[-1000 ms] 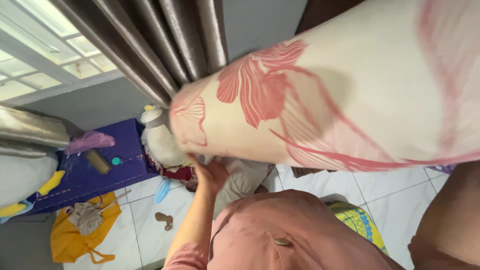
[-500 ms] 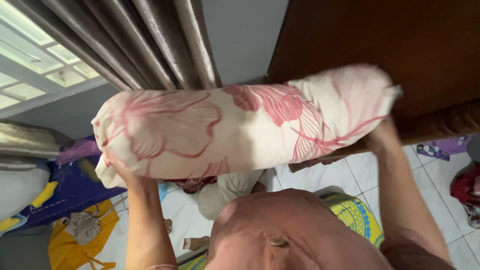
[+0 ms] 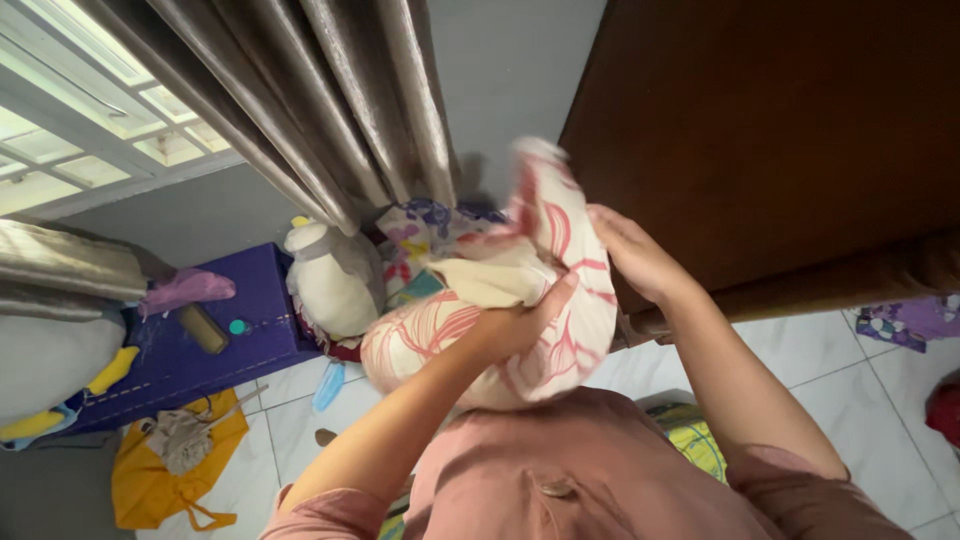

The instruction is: The person stuffs a white pillow insert into a floral-patterned pillowcase, adjusts the fabric, and ties the drawstring closure to secure the pillow. The person handles the pillowcase and pillow insert by hand throughout the process.

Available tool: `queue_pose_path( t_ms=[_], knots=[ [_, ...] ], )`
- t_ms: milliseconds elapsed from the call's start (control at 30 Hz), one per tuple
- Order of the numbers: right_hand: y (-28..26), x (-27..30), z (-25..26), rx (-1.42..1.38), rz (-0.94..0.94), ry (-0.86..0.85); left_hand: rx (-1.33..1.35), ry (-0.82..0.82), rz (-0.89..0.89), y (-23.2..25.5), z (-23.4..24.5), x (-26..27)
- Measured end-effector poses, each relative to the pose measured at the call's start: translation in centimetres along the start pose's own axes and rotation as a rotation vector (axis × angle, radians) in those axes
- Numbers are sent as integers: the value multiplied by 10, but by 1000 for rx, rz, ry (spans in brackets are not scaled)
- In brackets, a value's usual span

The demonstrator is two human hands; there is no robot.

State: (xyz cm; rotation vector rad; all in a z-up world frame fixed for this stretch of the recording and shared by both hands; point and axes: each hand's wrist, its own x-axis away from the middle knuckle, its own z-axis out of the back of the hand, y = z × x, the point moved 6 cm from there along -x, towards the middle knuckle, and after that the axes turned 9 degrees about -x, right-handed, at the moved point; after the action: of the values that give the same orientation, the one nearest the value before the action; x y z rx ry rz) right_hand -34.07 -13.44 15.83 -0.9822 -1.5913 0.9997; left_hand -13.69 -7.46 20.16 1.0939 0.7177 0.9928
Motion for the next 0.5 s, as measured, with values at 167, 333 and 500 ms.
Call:
queue_pose_path(
  t_ms=[167, 333, 500],
  knots=[
    [-17, 0, -58, 45, -14, -277, -217, 11, 47, -17, 27, 1],
    [-50, -8, -71, -206, 155, -109, -248, 309, 58, -48, 86, -8],
    [-70, -15, -94, -272, 274, -150, 275, 628, -44, -23, 155, 11]
  ],
)
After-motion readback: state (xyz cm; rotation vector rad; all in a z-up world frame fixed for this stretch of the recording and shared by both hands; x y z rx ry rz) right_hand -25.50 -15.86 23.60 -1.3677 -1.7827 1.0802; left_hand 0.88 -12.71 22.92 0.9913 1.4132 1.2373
